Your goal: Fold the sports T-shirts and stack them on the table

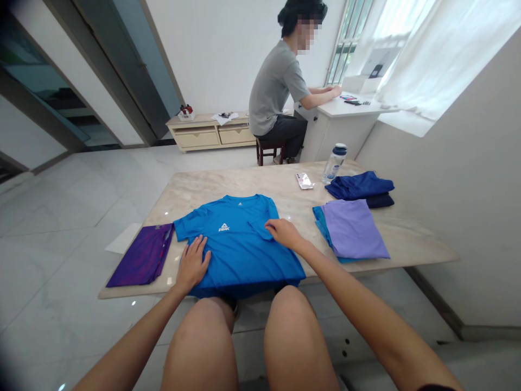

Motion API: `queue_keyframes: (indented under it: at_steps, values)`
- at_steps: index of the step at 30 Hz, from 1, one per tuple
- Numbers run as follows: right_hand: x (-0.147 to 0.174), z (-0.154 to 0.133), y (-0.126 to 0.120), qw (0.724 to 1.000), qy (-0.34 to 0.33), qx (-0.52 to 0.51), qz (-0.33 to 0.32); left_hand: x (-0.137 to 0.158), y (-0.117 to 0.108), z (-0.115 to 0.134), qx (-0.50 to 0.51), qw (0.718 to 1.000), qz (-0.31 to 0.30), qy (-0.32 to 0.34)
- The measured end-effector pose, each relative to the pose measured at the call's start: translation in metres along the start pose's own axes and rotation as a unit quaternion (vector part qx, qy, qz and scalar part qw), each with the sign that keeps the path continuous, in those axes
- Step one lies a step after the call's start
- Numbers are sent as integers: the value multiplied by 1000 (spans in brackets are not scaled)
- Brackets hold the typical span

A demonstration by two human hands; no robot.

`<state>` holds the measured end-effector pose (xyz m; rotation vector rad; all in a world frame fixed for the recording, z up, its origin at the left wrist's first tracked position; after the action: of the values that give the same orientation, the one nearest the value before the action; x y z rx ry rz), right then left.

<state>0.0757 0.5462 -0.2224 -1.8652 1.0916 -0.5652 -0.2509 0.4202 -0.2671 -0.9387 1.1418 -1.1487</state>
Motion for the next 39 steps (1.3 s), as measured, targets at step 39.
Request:
queue_keyframes:
  at_steps: [39]
  values:
    - [27, 39, 70, 996, 13, 63, 66, 35, 10, 21, -25, 998, -55, 8]
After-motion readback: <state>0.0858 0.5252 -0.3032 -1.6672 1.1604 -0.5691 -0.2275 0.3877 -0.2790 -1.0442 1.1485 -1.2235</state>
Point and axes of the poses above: each hand's wrist, its own x-axis away from the middle knuckle, its own y-axis out of the palm, z = x × y, the point moved 10 cm from there along -x, towards the middle knuckle, and after that the axes turned 2 degrees about y, right-handed, at the moved point
